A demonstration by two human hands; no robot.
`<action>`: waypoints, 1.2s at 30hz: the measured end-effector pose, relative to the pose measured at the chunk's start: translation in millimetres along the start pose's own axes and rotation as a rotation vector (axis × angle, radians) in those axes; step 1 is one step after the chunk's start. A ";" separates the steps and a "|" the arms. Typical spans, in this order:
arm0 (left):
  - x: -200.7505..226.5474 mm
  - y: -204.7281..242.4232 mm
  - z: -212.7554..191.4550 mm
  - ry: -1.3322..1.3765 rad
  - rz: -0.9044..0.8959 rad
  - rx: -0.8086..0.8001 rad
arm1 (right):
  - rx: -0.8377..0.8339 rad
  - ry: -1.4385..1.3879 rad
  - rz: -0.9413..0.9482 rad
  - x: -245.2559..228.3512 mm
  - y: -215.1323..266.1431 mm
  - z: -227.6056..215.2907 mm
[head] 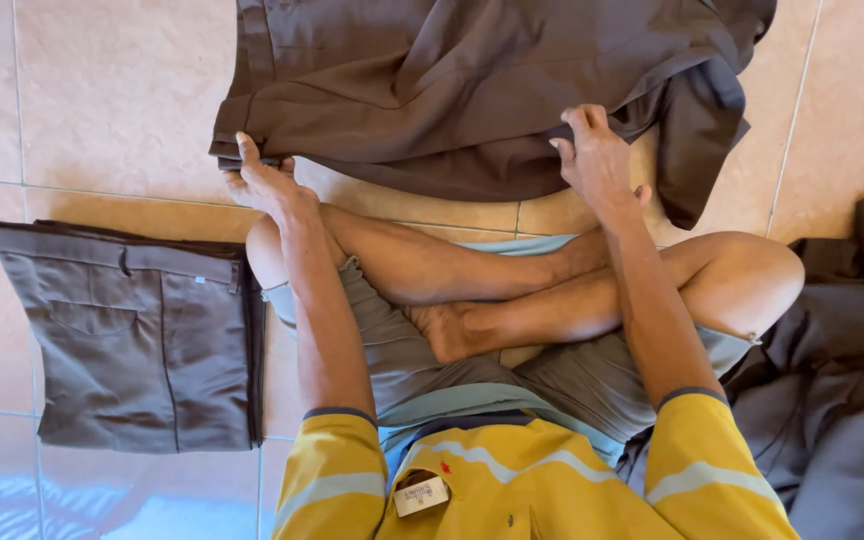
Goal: A person sitting on the floor folds brown pants and stacks them.
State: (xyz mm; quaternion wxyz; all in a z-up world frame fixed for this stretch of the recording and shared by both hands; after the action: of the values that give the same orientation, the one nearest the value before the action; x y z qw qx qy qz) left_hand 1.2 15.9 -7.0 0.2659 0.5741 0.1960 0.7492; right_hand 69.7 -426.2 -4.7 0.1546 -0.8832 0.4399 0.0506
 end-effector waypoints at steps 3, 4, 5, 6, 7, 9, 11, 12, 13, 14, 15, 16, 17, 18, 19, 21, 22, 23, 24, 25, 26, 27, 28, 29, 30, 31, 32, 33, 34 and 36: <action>31.9 57.3 7.0 0.027 -0.049 -0.085 | 0.040 0.015 -0.074 -4.4 -3.8 -3.8; 28.9 52.2 4.7 0.024 -0.050 -0.090 | 0.043 0.015 -0.068 0.9 -2.5 6.0; 26.3 47.7 2.6 0.028 -0.034 -0.102 | 0.095 0.039 -0.076 6.2 -1.1 14.5; 24.9 42.9 2.6 0.034 -0.017 -0.116 | 0.149 0.065 -0.085 11.8 -2.0 22.6; 19.3 35.3 3.3 0.032 -0.016 -0.123 | 0.155 0.066 -0.080 17.3 0.1 30.7; 9.3 19.3 2.8 -0.032 0.038 -0.023 | 0.039 0.275 -0.044 28.8 1.5 48.2; 4.9 9.7 -0.2 -0.027 0.044 -0.032 | 0.052 0.298 -0.056 40.4 6.1 70.3; 3.1 4.9 -2.8 -0.025 0.048 -0.038 | 0.061 0.320 -0.065 44.8 10.1 82.0; 4.7 8.9 -0.3 -0.028 0.051 -0.040 | 0.063 0.317 -0.063 43.9 4.9 72.0; 6.1 12.7 0.3 -0.013 0.054 -0.033 | 0.201 0.162 -0.055 42.1 1.7 61.4; 7.9 15.9 0.9 0.001 0.057 -0.026 | 0.340 0.006 -0.047 40.1 -1.9 51.3; 9.2 15.3 1.9 0.000 0.056 -0.024 | 0.338 0.005 -0.047 29.3 -2.1 24.0; 11.2 13.9 2.5 0.031 0.052 -0.018 | 0.434 -0.099 -0.045 17.9 -2.5 -3.7; 12.8 12.7 0.3 0.066 0.046 -0.006 | 0.525 -0.204 -0.048 6.4 -3.5 -32.0; 13.6 15.6 -1.4 0.068 0.043 0.002 | 0.518 -0.205 -0.052 -16.0 4.3 -54.8; 16.4 20.8 4.0 0.097 0.028 0.018 | 0.129 -0.198 -0.152 -60.7 16.3 -96.7; 14.7 16.1 3.5 0.098 0.025 0.018 | 0.127 -0.196 -0.152 -36.9 25.7 -45.1; 13.0 11.0 3.0 0.111 0.025 0.015 | -0.019 -0.158 -0.194 -13.1 41.7 3.0; 11.6 6.1 0.1 0.124 0.024 0.015 | -0.168 -0.120 -0.237 11.1 61.6 46.2; 13.4 10.8 1.5 0.125 0.022 0.019 | -0.172 -0.119 -0.239 5.6 59.8 40.8; 16.3 15.2 3.1 0.138 0.017 0.023 | -0.240 -0.134 -0.228 0.1 56.5 35.9; 19.5 19.5 4.5 0.151 0.011 0.026 | -0.308 -0.148 -0.217 -5.9 53.3 30.8; 17.4 14.4 3.0 0.159 0.009 0.029 | -0.309 -0.143 -0.224 -7.1 54.7 38.8; 15.2 9.4 1.6 0.164 0.007 0.030 | -0.304 -0.076 -0.230 -8.0 56.1 46.7; 12.4 4.8 -0.3 0.165 0.003 0.032 | -0.300 -0.010 -0.235 -9.0 58.9 54.1; 12.7 5.6 -0.5 0.171 0.000 0.036 | -0.303 -0.005 -0.241 -6.8 56.0 53.3; 13.0 6.3 -0.2 0.179 0.000 0.039 | -0.139 0.092 -0.299 -5.4 53.2 51.8; 12.8 7.3 0.6 0.187 0.000 0.043 | 0.026 0.189 -0.355 -3.3 50.7 50.2; 14.8 10.0 0.7 0.188 -0.001 0.044 | 0.025 0.190 -0.357 -1.0 42.5 33.5; 18.1 15.8 -0.1 0.179 -0.004 0.039 | 0.291 0.049 -0.117 6.5 27.0 -2.2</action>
State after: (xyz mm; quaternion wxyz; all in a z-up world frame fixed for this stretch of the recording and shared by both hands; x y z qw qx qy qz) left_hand -5.3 14.8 16.1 0.2374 0.5093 0.2346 0.7932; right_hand 52.2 -447.1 -10.2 0.2727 -0.8765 0.3941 -0.0442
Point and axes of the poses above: each hand's wrist, its own y-axis away from the middle knuckle, its own z-axis out of the palm, x = y × z, the point moved 1 cm from there along -y, towards the middle knuckle, and after that the axes turned 14 degrees about -z, right-handed, at the moved point
